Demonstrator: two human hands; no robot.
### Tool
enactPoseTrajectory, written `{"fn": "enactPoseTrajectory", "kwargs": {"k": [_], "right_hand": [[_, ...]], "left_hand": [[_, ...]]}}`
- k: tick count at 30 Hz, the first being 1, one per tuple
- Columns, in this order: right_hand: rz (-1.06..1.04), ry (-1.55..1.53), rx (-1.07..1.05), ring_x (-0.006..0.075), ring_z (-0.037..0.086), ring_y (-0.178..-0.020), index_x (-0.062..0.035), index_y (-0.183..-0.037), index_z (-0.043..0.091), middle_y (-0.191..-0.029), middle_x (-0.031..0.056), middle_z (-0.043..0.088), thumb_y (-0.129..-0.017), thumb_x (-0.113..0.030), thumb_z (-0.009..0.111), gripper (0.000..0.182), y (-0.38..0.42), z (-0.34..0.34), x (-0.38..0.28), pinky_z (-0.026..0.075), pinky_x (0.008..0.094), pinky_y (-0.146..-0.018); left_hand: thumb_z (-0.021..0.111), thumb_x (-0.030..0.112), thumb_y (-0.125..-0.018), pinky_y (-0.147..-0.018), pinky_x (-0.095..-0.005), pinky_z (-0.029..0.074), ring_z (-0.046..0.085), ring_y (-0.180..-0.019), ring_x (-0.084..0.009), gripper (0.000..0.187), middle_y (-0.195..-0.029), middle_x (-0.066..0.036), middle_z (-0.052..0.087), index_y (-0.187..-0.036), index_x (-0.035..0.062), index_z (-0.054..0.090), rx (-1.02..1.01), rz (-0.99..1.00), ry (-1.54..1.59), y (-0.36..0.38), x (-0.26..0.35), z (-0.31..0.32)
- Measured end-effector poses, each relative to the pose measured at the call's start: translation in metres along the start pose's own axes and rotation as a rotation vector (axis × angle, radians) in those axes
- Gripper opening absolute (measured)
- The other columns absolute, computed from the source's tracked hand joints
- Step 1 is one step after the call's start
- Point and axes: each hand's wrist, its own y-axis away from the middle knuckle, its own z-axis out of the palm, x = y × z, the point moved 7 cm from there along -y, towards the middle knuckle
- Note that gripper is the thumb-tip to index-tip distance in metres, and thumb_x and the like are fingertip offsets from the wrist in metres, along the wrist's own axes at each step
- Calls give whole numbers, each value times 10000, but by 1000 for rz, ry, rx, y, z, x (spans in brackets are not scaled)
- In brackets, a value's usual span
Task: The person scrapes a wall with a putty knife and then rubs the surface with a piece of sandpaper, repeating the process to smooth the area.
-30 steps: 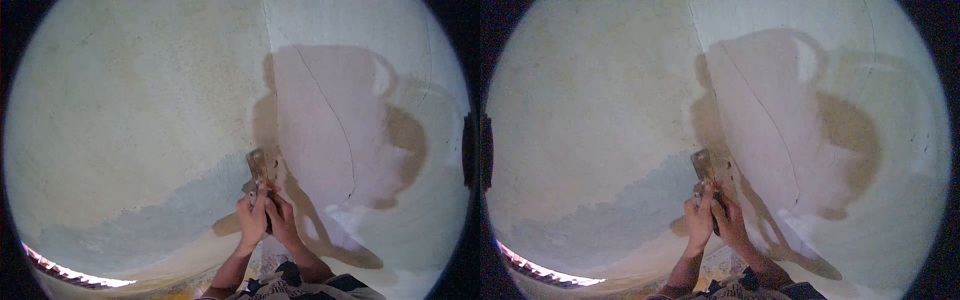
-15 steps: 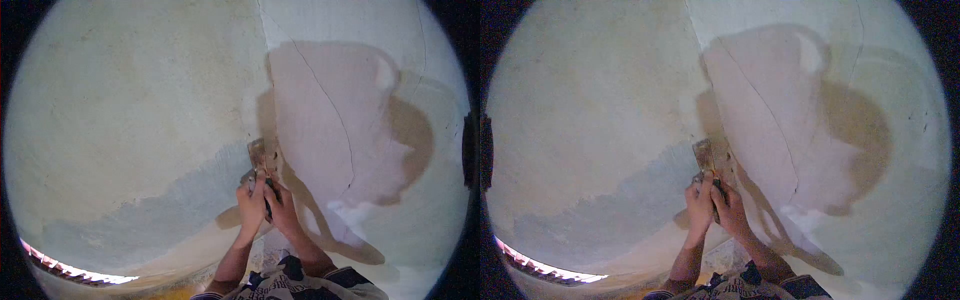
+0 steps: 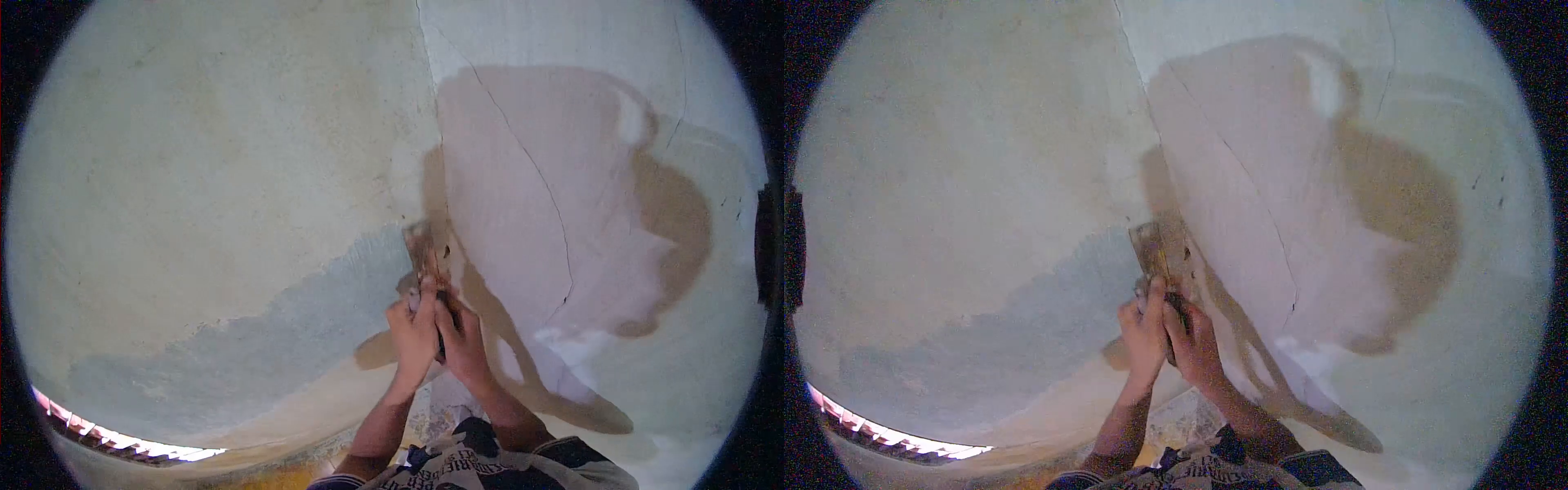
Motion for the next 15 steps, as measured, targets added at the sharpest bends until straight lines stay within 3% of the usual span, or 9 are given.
{"fn": "enactPoseTrajectory", "kwargs": {"k": [5,10,15], "right_hand": [[82,15,-27,241,624,-908,50,-1159,563,-986,183,659,-976,-327,496,425,-2,-4,11,471,353,-841],[130,-40,-35,238,623,-921,57,-1153,566,-1001,182,657,-972,-284,511,390,0,-6,22,468,353,-852],[167,-32,-46,224,611,-949,56,-1138,568,-1007,171,652,-974,-264,505,365,-3,-8,19,460,344,-869]], "left_hand": [[538,198,-972,-541,-289,425,509,-588,-83,316,-623,-67,598,-811,-55,637,12,20,46,1,-24,7],[505,225,-993,-633,-277,497,618,-666,-115,328,-733,-84,691,-908,-28,697,-6,-62,75,4,0,10],[515,231,-992,-627,-269,496,616,-669,-110,335,-734,-81,688,-911,-38,699,-7,-72,107,2,-16,14]]}}
